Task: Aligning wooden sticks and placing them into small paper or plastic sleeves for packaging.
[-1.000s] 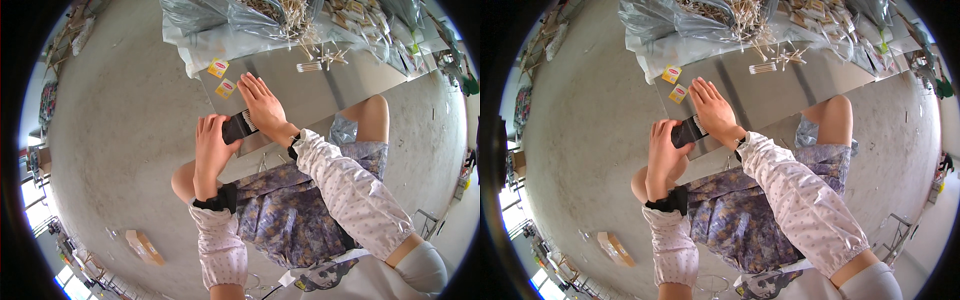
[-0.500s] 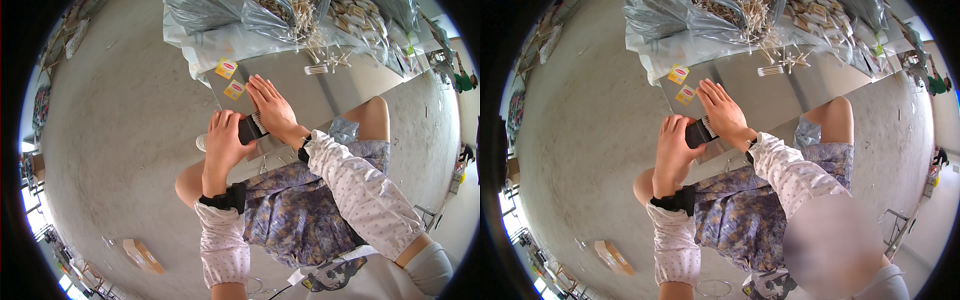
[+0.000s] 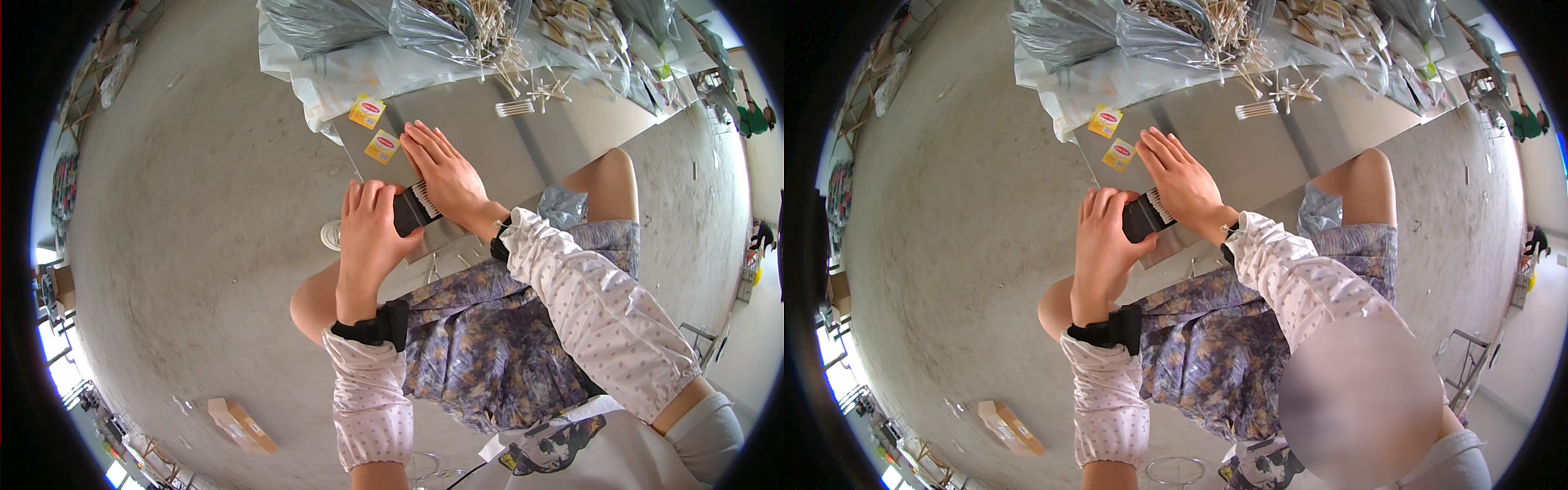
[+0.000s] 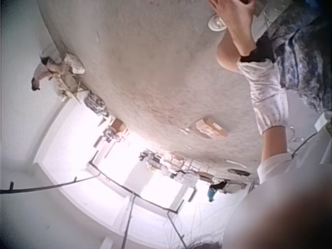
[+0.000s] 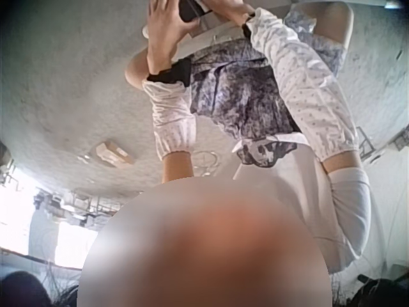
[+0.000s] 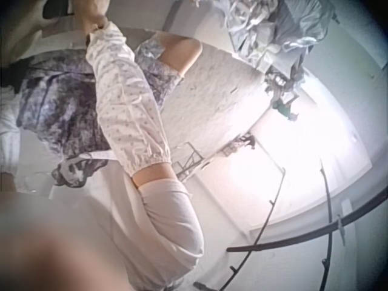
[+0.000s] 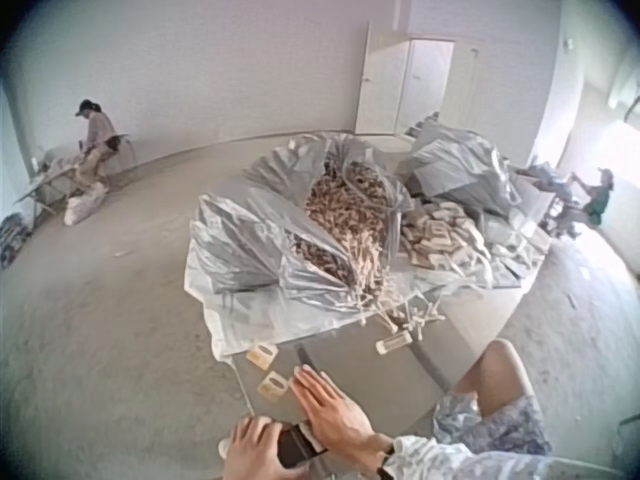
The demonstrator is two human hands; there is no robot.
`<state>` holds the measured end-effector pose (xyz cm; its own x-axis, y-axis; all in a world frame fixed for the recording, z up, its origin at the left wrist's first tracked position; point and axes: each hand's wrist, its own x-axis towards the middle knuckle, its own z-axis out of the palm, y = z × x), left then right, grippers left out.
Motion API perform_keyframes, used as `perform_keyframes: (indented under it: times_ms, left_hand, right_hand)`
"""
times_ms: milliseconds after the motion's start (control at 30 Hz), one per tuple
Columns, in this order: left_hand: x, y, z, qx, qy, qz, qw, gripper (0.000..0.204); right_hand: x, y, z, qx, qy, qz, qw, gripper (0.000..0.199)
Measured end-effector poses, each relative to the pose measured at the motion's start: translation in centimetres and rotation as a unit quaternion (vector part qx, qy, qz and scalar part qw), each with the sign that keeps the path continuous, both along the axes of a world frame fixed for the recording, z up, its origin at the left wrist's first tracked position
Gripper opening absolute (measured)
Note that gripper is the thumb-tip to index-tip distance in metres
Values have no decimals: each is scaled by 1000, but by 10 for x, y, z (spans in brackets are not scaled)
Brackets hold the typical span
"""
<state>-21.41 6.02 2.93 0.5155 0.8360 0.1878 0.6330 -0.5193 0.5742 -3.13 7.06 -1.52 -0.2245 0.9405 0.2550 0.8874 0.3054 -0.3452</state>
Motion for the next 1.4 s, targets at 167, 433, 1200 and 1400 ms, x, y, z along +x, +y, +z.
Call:
perform_keyframes:
  times_ms: [167, 433, 1200, 1400]
  left_hand:
    - [5, -3, 5, -26, -6, 25, 999, 50]
    - [3, 0, -8, -5, -43, 15, 999, 55]
    - [2, -14, -22, -78, -207, 223, 949, 31]
    - [-1, 29, -38, -45, -208, 336, 918, 35]
  right_hand:
    - [2, 1, -2, 6, -2, 1, 1000, 52]
    - [-4, -1, -1, 15, 7, -3, 1000, 52]
    - [5, -20, 9, 64, 307, -113, 943, 39]
    - [47, -44, 1, 67, 126, -84, 986, 38]
